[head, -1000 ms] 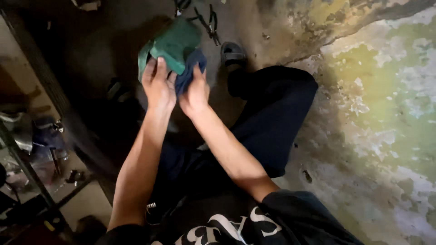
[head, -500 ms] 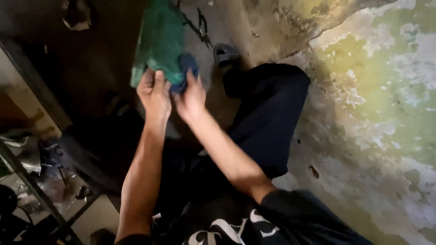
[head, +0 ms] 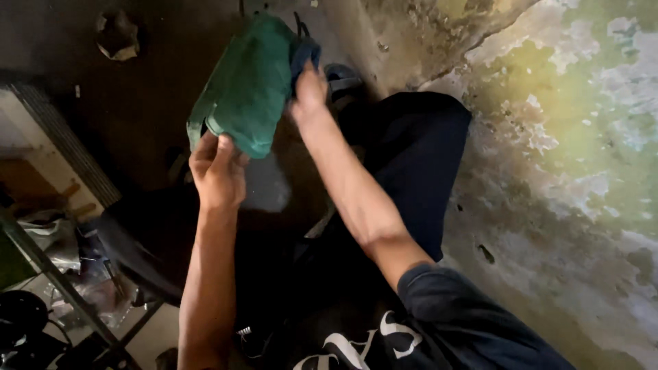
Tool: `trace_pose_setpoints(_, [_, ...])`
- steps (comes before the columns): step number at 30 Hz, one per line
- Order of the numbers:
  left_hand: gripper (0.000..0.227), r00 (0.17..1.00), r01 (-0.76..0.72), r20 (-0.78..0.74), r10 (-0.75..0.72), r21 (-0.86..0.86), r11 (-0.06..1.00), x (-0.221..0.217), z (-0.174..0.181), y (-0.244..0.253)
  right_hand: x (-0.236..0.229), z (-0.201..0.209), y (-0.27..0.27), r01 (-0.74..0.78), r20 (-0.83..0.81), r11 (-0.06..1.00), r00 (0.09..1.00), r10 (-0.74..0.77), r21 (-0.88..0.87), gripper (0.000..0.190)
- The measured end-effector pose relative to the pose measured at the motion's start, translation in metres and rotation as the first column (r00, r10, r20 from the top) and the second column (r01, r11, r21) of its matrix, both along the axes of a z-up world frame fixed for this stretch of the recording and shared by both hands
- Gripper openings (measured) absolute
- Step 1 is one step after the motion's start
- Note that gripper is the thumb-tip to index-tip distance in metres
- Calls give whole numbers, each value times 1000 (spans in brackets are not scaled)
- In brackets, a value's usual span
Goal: The person wipes a green case with a cloth, opens it to reveal pliers, and then closes it to continue wiping the exterior.
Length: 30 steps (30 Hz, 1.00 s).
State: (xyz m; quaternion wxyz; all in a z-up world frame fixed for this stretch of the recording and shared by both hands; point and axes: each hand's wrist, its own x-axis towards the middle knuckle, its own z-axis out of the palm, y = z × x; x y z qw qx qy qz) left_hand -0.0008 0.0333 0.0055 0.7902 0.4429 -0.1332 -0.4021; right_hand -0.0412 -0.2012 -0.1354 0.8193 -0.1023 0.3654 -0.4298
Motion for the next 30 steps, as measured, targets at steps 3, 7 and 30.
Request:
trace_pose_setpoints(3, [32, 1000, 23, 7, -22, -60, 998, 4, -2, 11, 1, -32, -43, 34, -94, 999, 995, -37, -30, 41])
trace_pose_setpoints(7, [33, 999, 11, -40, -16, -134, 991, 4, -12, 9, -19, -29, -75, 41, -51, 988, 998, -34, 147, 49])
trace_pose_setpoints(30, [37, 993, 21, -109, -33, -111, 994, 2, 20, 10, -3, -46, -39, 126, -267, 964, 945, -189, -236, 51])
